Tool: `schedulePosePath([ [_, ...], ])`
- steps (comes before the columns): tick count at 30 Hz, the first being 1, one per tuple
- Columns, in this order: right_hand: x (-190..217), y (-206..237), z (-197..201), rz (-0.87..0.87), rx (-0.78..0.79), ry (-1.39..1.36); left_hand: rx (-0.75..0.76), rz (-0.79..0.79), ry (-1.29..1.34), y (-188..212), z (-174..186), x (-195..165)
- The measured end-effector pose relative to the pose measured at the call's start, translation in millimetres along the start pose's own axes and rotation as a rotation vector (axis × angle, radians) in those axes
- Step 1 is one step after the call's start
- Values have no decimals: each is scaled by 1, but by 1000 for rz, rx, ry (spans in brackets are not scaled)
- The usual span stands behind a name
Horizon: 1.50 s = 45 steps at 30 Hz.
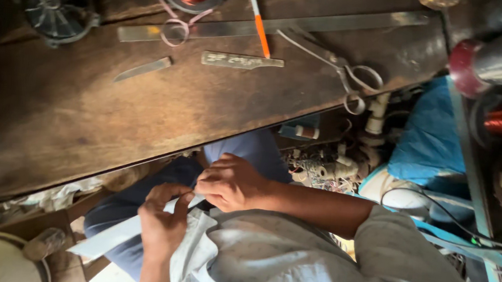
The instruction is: The person sits at a workbench and folds a long white strip of paper, pressing creases along its length. They mark lines on the strip with a pen and then cut along the strip with scissors.
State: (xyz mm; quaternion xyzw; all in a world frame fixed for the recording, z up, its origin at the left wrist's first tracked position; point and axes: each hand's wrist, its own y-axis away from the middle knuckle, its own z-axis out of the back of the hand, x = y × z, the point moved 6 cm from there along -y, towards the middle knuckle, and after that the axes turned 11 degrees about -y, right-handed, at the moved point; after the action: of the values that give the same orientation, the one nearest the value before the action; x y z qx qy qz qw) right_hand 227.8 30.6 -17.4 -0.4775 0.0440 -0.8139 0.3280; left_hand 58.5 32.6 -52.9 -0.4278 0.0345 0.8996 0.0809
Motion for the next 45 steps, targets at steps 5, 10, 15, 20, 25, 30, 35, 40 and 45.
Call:
schedulePosePath([
  [5, 6, -11, 0, -27, -28, -33, -144, -122, -95, 7, -6, -4],
  [10, 4, -27, -2, -52, -92, 2, -274, -287, -145, 6, 2, -6],
  [15, 4, -38, -17, -22, 15, 90, -291, -339, -119, 6, 16, -6],
  [20, 0, -35, -23, -81, 45, 79, -155, -171, -83, -1, 28, 6],
  [25, 3, -33, -24, -57, -3, -23, -141, -111, 49, -1, 46, 11],
  [30, 11, -36, -31, 57, 6, -23, -73, -108, 320, 1, 46, 16],
  [35, 10, -39, -34, 87, 16, -49, -100, -101, 215, 2, 35, 22],
  [40, 8, -43, -33, 5, -10, -31, -219, -170, 46, 0, 33, 17],
  [45, 0, -46, -31, -176, -24, -67, -276, -258, -35, 7, 37, 4],
])
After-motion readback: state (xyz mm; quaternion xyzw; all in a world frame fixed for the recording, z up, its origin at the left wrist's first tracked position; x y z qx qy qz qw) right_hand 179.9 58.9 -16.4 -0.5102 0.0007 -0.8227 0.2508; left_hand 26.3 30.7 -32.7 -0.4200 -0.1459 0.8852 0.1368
